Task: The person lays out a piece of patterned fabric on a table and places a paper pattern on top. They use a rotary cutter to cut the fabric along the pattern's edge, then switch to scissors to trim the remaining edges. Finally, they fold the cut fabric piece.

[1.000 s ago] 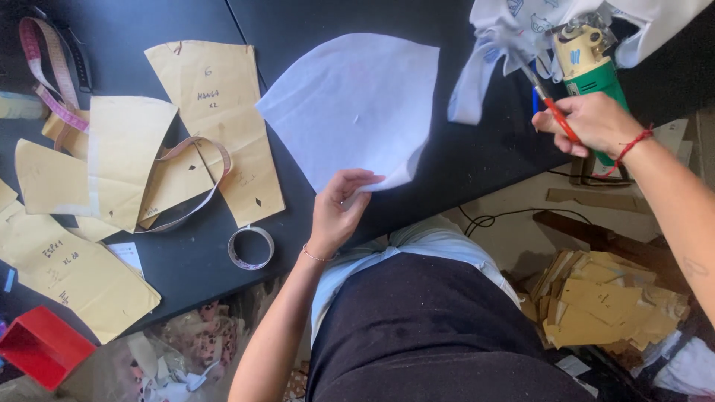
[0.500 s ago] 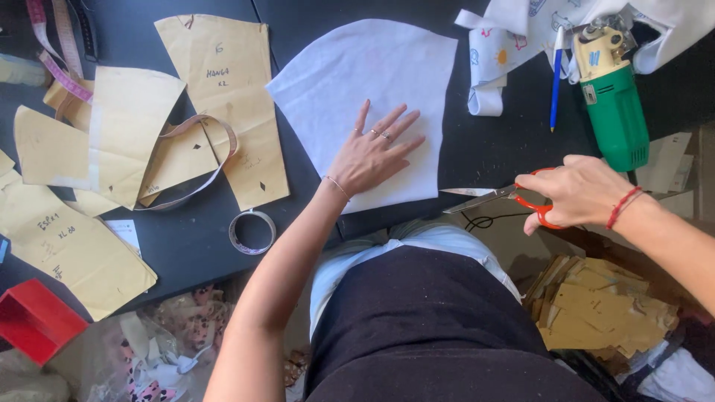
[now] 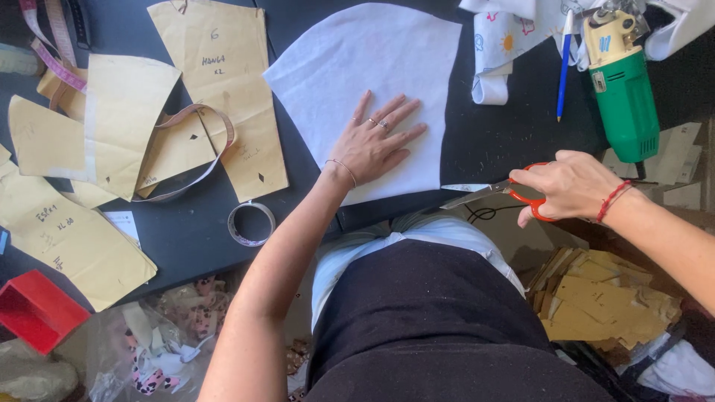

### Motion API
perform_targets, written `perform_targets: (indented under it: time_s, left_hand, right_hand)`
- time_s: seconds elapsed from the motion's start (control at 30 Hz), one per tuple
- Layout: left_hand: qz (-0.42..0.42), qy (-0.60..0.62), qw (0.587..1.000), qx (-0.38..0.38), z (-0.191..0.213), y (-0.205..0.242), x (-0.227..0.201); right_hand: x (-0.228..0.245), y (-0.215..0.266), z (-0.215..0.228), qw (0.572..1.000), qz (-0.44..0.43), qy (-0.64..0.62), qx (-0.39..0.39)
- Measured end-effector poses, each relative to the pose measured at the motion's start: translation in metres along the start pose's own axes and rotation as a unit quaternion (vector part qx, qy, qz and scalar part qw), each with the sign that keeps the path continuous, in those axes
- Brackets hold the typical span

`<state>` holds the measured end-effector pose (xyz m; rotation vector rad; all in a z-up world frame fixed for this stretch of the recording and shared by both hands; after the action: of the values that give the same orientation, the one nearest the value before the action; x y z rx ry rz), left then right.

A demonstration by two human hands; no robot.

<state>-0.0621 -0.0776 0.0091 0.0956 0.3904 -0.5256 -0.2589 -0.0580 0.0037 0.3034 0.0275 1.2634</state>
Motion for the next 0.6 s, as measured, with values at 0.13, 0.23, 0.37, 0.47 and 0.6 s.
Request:
perform_targets:
  time_s: [0.13,0.23,0.37,0.47,0.6]
  left_hand:
    - [-0.008,-0.008,1.0,-0.01,0.002,0.002,-0.001]
    - [-0.004,-0.031,0.998,0.052,-0.007,0.001,0.0]
    - [0.004,-0.058,0.994,0.089,-0.007,0.001,-0.003]
    - [0.007,-0.067,0.993,0.095,-0.007,0.0,-0.002]
    - [0.011,-0.058,0.993,0.101,-0.006,0.0,-0.002]
  right_hand:
    - [0.011,-0.014,0.015,0.998,0.034,0.042,-0.033]
    - [0.017,-0.034,0.034,0.994,0.034,0.095,-0.035]
    - [0.025,-0.058,0.032,0.992,0.053,0.115,-0.018]
    - [0.032,-0.065,0.026,0.99,0.085,0.104,-0.034]
    - [0.031,-0.058,0.014,0.991,0.091,0.088,-0.043]
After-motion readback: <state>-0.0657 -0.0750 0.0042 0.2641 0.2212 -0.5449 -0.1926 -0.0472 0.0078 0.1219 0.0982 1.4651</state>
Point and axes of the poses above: each hand's wrist, its own y-axis away from the middle knuckle, its own z-axis out of the back of the hand, x = y × z, the point moved 10 cm from there along -y, towards the middle knuckle, and after that the axes turned 9 degrees about z, right-handed, at the moved point
